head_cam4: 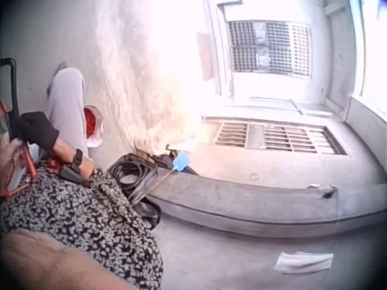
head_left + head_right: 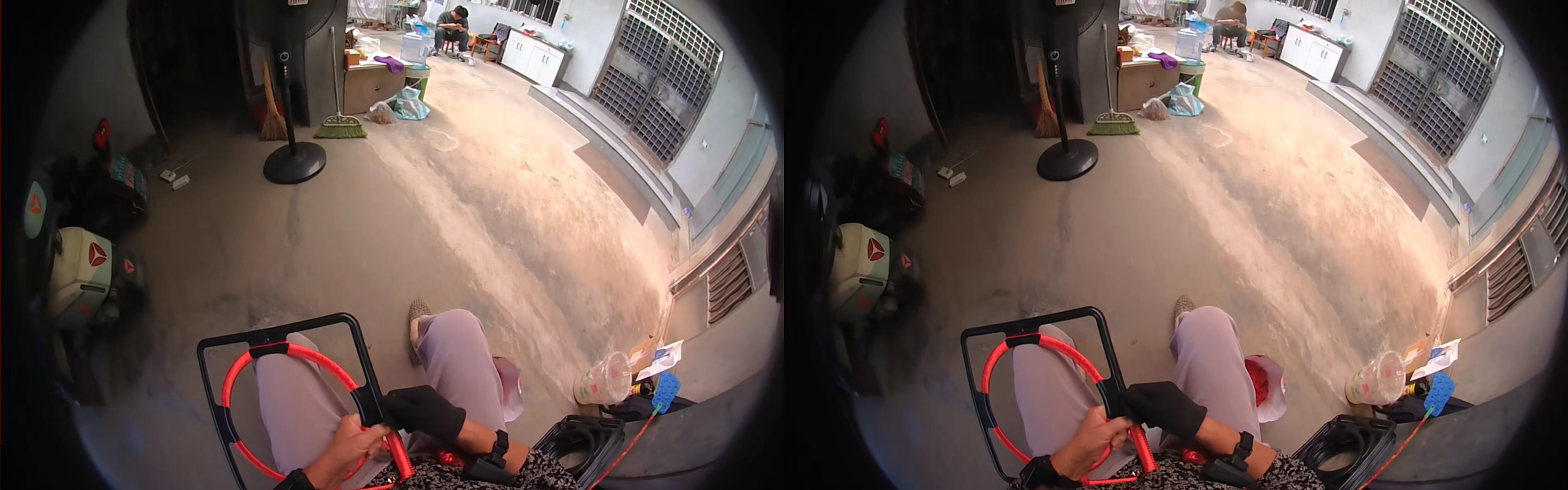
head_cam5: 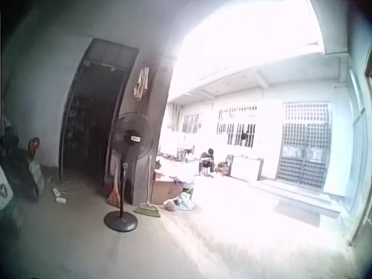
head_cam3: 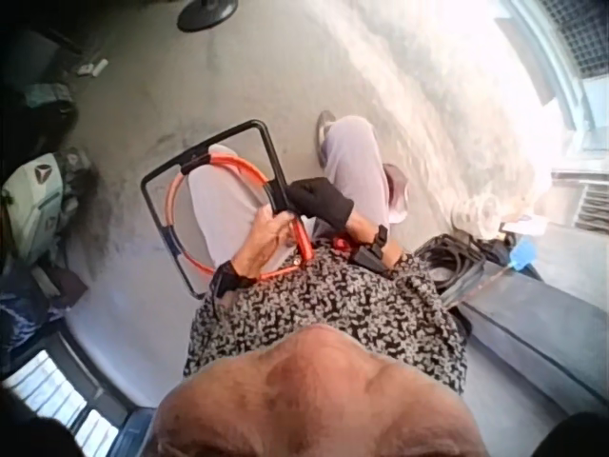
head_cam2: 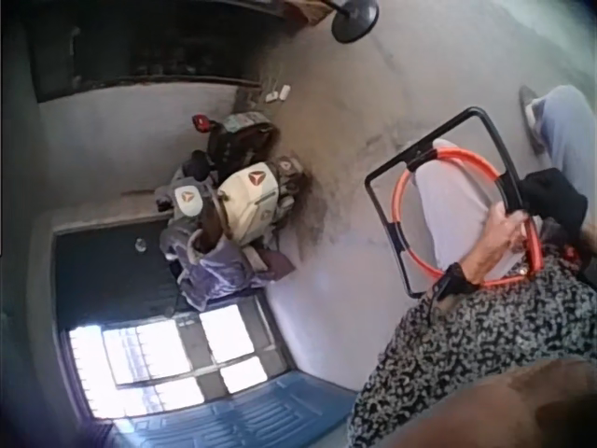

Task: Wrapping a red plastic cord tightly around a black rectangular frame.

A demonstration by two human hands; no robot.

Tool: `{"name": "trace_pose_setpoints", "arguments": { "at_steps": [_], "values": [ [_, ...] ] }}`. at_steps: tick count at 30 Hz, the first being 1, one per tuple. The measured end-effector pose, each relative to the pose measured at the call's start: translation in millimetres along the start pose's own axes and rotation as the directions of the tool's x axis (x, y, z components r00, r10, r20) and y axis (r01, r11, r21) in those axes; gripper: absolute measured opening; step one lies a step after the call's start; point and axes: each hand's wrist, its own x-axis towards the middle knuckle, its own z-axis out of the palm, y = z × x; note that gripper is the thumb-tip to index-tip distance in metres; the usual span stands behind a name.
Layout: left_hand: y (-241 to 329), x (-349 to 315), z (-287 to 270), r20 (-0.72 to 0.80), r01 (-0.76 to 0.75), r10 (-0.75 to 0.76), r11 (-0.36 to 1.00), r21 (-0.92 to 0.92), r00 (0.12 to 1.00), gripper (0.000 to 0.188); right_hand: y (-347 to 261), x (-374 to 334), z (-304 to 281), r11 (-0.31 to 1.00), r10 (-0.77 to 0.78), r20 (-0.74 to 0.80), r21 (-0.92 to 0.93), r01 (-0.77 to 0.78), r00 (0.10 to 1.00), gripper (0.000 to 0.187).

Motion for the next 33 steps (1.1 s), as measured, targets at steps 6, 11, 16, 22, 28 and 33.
{"name": "trace_pose_setpoints", "arguments": {
  "at_steps": [6,11,16,22,28,33],
  "values": [
    [-7.5,0.0,-7.9,0.068,-0.012,0.025,0.985,-0.172,0.997,0.01,1.6,-12.5,9.0,0.698,-0.59,0.055,-0.467,0.543,0.805,0.013],
    [-5.0,-3.6,-0.2,0.003,-0.111,0.111,0.993,0.046,0.994,0.008,-14.3,-12.9,16.3,0.507,-0.59,0.195,-0.666,0.547,0.784,0.014],
    [-4.0,-0.7,7.9,-0.099,-0.181,0.176,0.982,-0.046,0.979,0.008,-9.1,-11.7,20.8,0.362,-0.615,0.43,-0.591,0.721,0.661,0.023],
    [1.7,-0.6,2.8,0.02,-0.113,0.113,0.994,0.001,0.993,0.011,-11.6,-14.4,-1.5,0.595,-0.523,0.073,-0.682,0.425,0.849,0.033],
    [4.8,-3.2,-2.6,0.044,0.013,-0.008,0.993,-0.121,0.999,0.011,4.5,-6.0,-8.2,0.349,-0.609,0.28,-0.745,0.568,0.742,0.043],
    [1.1,-0.9,-8.6,0.065,0.014,-0.006,0.991,-0.132,0.998,0.009,2.7,-13.1,-11.2,0.148,-0.591,0.395,-0.804,0.576,0.703,0.046]
  ]
}}
